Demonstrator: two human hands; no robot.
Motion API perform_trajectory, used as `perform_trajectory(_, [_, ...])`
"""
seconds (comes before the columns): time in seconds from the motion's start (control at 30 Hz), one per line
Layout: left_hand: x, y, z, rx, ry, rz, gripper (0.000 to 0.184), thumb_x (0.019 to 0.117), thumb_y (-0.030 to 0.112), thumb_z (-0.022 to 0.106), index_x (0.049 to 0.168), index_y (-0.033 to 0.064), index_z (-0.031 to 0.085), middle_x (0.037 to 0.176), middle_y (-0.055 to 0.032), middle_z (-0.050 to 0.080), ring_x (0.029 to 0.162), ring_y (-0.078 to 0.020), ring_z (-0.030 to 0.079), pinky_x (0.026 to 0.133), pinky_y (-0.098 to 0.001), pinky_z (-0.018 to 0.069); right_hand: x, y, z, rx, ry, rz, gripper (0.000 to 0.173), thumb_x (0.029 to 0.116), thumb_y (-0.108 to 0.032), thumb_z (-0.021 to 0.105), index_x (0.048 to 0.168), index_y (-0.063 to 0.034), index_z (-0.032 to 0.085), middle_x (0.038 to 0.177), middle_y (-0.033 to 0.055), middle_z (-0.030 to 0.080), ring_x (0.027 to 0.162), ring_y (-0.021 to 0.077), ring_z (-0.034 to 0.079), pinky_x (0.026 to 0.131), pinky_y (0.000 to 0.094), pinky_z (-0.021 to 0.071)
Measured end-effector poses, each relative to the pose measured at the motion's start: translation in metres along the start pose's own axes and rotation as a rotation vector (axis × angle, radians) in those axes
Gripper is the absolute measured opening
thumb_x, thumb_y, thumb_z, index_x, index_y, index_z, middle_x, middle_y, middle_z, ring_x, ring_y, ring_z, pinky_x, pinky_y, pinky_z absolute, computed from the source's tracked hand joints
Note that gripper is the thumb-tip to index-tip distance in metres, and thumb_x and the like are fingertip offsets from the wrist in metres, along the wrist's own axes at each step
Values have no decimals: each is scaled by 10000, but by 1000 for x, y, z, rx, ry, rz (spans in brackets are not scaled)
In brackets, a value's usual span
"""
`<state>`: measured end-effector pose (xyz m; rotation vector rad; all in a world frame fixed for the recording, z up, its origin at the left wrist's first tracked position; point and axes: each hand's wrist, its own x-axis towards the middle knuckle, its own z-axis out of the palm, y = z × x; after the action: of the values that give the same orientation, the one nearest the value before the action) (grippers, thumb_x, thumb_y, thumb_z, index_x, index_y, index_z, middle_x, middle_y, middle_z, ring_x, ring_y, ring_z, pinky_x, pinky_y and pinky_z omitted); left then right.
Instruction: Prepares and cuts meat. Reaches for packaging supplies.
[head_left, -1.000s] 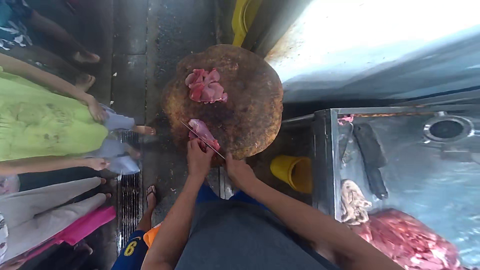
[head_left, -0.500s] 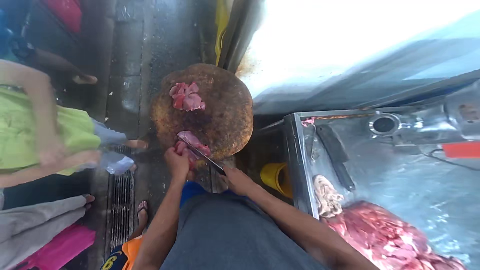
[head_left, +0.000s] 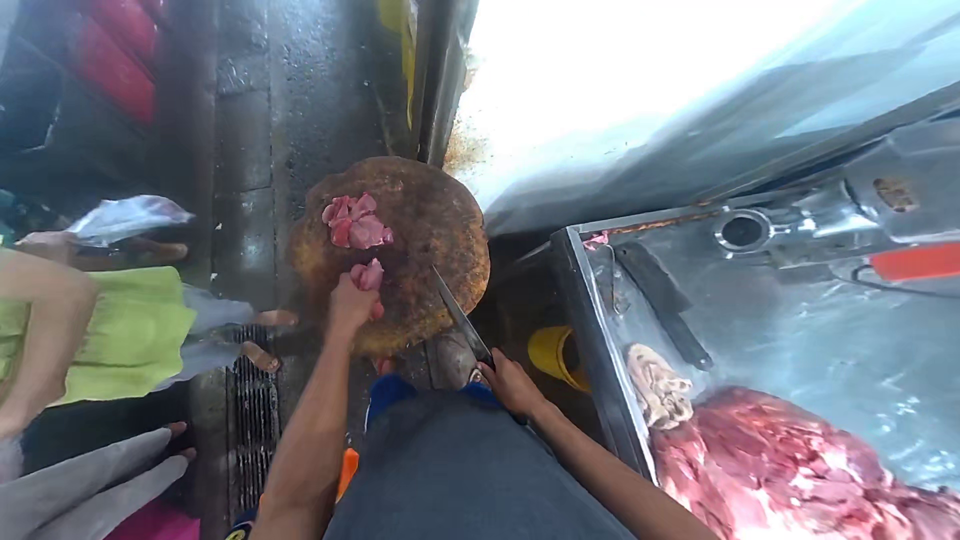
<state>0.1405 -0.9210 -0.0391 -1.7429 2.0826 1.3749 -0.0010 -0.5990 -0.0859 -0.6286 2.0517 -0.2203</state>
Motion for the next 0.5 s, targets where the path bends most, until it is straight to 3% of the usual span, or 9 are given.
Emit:
perform_trajectory(0.07, [1,-6,-17,149,-99,104,605,869,234,772,1395,81,516,1140,-180,701,992,-317,722,876,-558,595,-4,5,5,-14,16,12,427,1091,-415,468,1313,-54,521,975,186,690,930,349,711,848,542,573])
perform_trajectory(0.1, [5,-16,-15,250,-128,168,617,879,241,772,1413,79,510,1227,-184,668,1067,-330,696,922,-567,575,-5,4,7,-36,25,13,427,1091,-423,463,1315,-64,521,966,179,695,925,348,716,840,540,579])
perform_trajectory(0.17, [14,-47,-2,459,-118,274,735,856,316,788,1491,94,491,1467,-212,507,1290,-404,554,1055,-603,484,-6,-9,9,-106,25,-1,436,1092,-448,445,1318,-83,523,963,171,701,930,352,721,830,537,584])
perform_trajectory(0.23, [10,-65,8,547,-31,313,851,849,430,773,1560,118,425,1591,-201,388,1421,-433,415,1135,-616,381,-6,-33,2,-195,-8,-19,458,1096,-466,412,1343,-91,505,978,177,704,953,368,725,832,546,586])
perform_trajectory(0.3, [-1,-72,17,493,73,368,797,878,458,725,1535,96,454,1575,-198,421,1438,-403,414,1164,-583,360,-9,-63,-7,-266,-52,-34,461,1103,-452,391,1370,-88,486,1011,192,704,986,389,718,850,565,577])
perform_trajectory(0.37, [-8,-78,29,421,167,429,653,897,424,698,1447,101,558,1528,-208,474,1414,-389,453,1167,-552,374,-2,-100,-15,-348,-83,-89,457,1111,-436,374,1390,-87,467,1048,205,698,1002,411,713,839,587,577])
perform_trajectory(0.5, [8,-88,50,376,415,600,314,911,323,695,1117,92,742,1275,-195,662,1218,-393,616,1056,-549,481,35,-191,-18,-447,-75,-226,455,1127,-363,345,1462,-65,423,1124,258,688,1050,467,694,848,627,564])
